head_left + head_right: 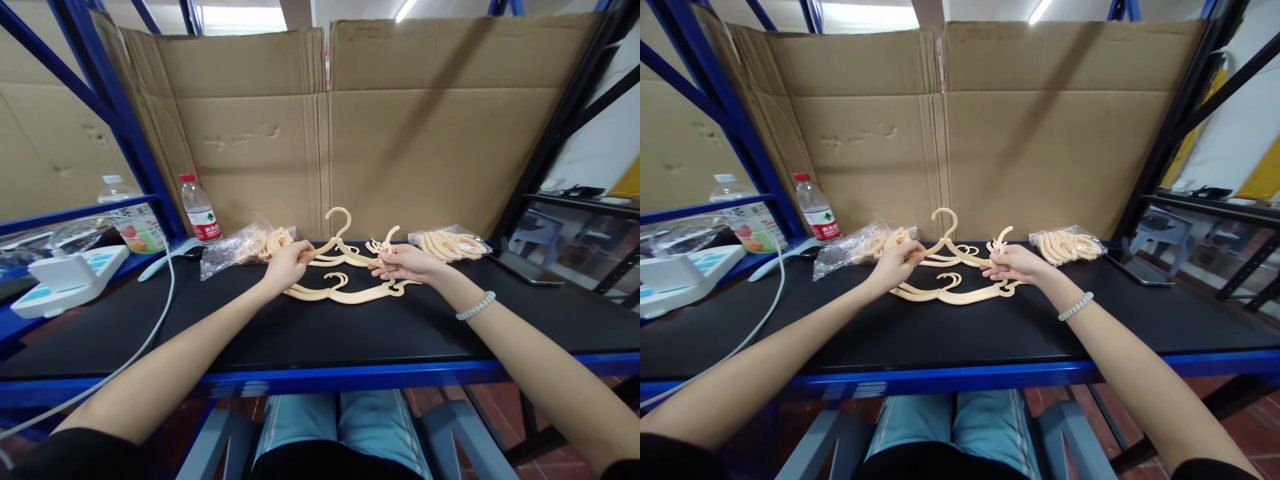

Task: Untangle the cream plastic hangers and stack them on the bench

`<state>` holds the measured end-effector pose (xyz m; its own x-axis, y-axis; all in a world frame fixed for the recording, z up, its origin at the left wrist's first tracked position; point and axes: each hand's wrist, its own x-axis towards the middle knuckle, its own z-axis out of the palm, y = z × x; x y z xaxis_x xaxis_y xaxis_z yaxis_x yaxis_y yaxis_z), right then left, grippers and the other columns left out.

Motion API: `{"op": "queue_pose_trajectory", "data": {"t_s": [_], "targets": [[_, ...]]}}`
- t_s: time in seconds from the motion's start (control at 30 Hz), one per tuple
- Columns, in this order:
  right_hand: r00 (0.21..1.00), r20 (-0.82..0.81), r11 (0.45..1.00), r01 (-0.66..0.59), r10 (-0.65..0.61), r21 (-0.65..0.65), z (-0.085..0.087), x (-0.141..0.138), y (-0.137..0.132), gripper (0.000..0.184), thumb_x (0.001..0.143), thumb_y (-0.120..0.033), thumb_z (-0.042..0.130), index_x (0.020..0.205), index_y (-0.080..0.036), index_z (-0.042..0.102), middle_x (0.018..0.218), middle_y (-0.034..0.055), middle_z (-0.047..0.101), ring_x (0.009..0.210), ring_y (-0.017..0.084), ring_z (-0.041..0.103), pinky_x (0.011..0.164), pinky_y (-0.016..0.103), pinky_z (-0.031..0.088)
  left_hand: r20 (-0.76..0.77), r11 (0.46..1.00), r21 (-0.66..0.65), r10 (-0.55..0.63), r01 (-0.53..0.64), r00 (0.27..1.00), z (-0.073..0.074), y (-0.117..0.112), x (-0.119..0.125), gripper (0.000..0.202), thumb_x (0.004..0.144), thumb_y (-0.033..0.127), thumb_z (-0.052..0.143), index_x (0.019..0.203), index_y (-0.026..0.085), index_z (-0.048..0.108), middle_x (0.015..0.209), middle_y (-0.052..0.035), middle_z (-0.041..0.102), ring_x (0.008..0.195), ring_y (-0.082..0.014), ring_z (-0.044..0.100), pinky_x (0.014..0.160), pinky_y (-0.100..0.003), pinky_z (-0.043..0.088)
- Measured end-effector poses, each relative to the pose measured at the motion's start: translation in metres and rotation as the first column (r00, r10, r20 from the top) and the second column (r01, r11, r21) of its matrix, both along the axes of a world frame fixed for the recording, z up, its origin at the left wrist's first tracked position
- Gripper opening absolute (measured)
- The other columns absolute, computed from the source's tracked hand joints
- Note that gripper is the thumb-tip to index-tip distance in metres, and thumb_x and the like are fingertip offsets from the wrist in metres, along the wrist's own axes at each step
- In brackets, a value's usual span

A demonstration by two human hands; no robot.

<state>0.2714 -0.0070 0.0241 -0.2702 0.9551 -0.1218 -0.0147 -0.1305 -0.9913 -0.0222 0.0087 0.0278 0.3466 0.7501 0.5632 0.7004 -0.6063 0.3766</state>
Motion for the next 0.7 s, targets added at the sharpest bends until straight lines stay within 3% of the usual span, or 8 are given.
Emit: {"op": "queue_pose_trajectory", "data": {"t_s": [0.2, 0.5, 0.7], "targets": [[1.000, 0.011, 0.999, 0.003, -0.003, 0.033, -0.0055, -0.0018, 0.0026, 0.014, 0.089, -0.009, 0.052, 0.076, -0.012, 0.054, 0.082, 0.0151, 0.071, 0.064, 0.014, 0.069, 0.066, 0.023, 0.060, 0.003, 1.000, 0.002, -0.008, 0.008, 1.000, 0.0004, -0.0025, 0.0015, 0.011, 0.078, 0.019, 0.048, 0.078, 0.018, 0.059, 0.069, -0.0014, 0.060, 0.068, -0.0167, 0.055, 0.061, -0.026, 0.037], [0.999, -0.020, 0.997, 0.047, -0.046, 0.063, -0.0051, -0.0028, 0.0037, 0.017, 0.088, -0.006, 0.053, 0.071, -0.012, 0.053, 0.073, 0.0112, 0.068, 0.068, 0.016, 0.070, 0.066, 0.023, 0.060, -0.010, 1.000, 0.006, 0.010, -0.010, 1.000, 0.0021, -0.0049, 0.0025, 0.012, 0.077, 0.019, 0.048, 0.080, 0.018, 0.060, 0.069, -0.0014, 0.060, 0.070, -0.0178, 0.055, 0.062, -0.027, 0.037], [0.999, 0.035, 1.000, -0.011, 0.010, 0.018, -0.0034, -0.0019, 0.0034, 0.017, 0.091, -0.008, 0.048, 0.075, -0.010, 0.054, 0.082, 0.0173, 0.070, 0.073, 0.019, 0.071, 0.071, 0.026, 0.060, -0.021, 0.999, -0.002, 0.041, -0.041, 0.999, 0.0020, -0.0043, 0.0018, 0.013, 0.077, 0.019, 0.048, 0.080, 0.019, 0.061, 0.069, -0.0013, 0.060, 0.070, -0.0180, 0.055, 0.061, -0.027, 0.036]]}}
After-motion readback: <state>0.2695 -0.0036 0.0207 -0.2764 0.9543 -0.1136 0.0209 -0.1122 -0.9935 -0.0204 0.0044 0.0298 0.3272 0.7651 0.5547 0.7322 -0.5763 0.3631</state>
